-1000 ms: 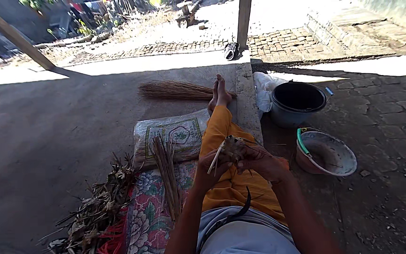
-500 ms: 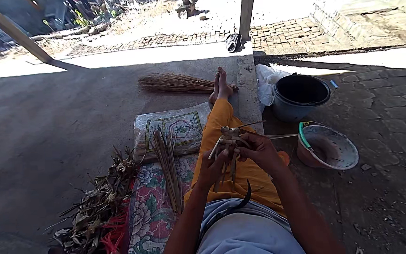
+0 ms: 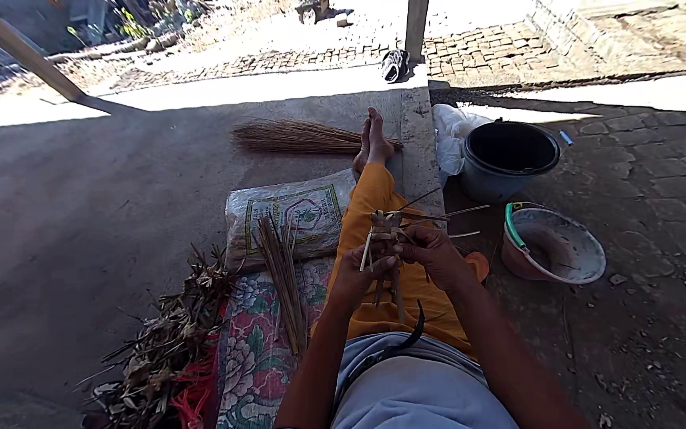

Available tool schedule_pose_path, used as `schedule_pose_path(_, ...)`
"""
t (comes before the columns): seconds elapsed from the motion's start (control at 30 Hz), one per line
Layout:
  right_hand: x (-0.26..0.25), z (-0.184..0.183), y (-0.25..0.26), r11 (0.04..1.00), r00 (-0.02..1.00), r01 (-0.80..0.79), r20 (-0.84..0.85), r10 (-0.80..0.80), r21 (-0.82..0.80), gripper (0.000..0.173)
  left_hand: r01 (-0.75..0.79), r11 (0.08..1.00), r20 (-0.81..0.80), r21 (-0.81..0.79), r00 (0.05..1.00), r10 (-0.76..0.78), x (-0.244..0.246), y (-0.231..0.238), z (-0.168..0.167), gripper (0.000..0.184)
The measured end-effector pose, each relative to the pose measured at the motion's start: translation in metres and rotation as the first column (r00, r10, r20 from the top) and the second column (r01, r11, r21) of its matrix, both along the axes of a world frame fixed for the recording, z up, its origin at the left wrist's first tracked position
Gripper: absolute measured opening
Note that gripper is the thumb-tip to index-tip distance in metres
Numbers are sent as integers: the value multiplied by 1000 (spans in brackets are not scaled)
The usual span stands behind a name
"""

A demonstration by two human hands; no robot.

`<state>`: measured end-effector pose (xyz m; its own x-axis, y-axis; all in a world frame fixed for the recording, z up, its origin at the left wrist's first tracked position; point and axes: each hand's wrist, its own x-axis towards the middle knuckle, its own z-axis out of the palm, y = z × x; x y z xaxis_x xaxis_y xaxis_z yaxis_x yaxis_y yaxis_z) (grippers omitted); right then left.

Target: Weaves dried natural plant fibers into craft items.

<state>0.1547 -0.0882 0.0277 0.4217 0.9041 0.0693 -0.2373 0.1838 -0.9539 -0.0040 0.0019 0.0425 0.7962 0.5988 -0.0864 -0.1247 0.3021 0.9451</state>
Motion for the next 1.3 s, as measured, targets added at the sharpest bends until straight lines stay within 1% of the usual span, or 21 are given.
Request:
schedule_pose_path(0.07,-3,0,1,999,998,-50,-31,49,-14,8,-23,998,-44,56,999,26,0,0,-1,11)
schedule_pose_path(0.13,-4,0,2,997,997,-76,-37,74,-33,6,-42,992,-78,122,996,52,-1,3,-3,7)
schedule_pose_path(0.2,-3,-1,2,998,997,-65,-50,64,-23,6,-67,978,-96,196,992,87,-3,7,-4,5)
schedule_pose_path(0.27,-1,2,0,999,999,-31,-23,31,-18,12,-90,966,-74,244,991,111,-6,11,-6,6)
schedule_pose_path(0.33,0,4,0,999,991,28,136,-22,-44,10,-101,966,-45,237,992,115,-8,11,-3,8)
schedule_pose_path(0.4,0,0,1,997,935,58,353,-35,-55,9,-103,972,9,212,995,104,-7,9,-3,10)
schedule_pose_path(0.43,-1,-1,1,996,906,62,423,-30,-62,12,-109,972,29,208,994,105,-5,9,-5,11)
schedule_pose_path(0.53,-3,4,-2,995,869,5,492,47,-104,20,-156,960,32,232,988,153,-1,6,-11,10)
schedule_pose_path(0.6,-1,8,-4,991,867,-60,485,109,-116,25,-183,949,33,257,983,181,0,7,-14,9)
schedule_pose_path(0.7,-2,8,-5,988,892,-99,429,141,-117,19,-177,941,28,287,984,177,-1,10,-17,7)
schedule_pose_path(0.77,-1,7,-5,987,897,-57,426,117,-151,14,-116,943,-10,313,992,125,-2,13,-17,7)
schedule_pose_path(0.83,3,6,-6,984,881,-28,461,109,-178,12,-42,932,-61,359,996,68,-5,19,-19,7)
schedule_pose_path(0.9,9,4,-8,985,873,-51,472,123,-163,13,-7,896,-78,444,996,46,-6,24,-24,8)
schedule_pose_path(0.97,12,3,-9,984,904,-101,400,153,-147,11,-31,843,-52,537,996,70,-5,26,-31,9)
schedule_pose_path(1.03,10,2,-8,987,943,-129,296,153,-100,7,-109,811,16,575,992,122,0,23,-36,8)
schedule_pose_path(1.1,6,1,-5,994,956,-84,277,100,-70,4,-152,834,76,531,988,132,4,16,-35,6)
schedule_pose_path(1.2,3,-3,-1,997,914,43,406,-14,-62,9,-103,889,74,447,994,78,6,7,-27,12)
schedule_pose_path(1.23,4,-4,-1,997,900,59,435,-29,-56,10,-84,896,85,436,995,52,6,6,-27,11)
schedule_pose_path(1.3,4,-5,0,998,907,46,420,-20,-52,11,-64,905,111,420,994,19,8,5,-30,15)
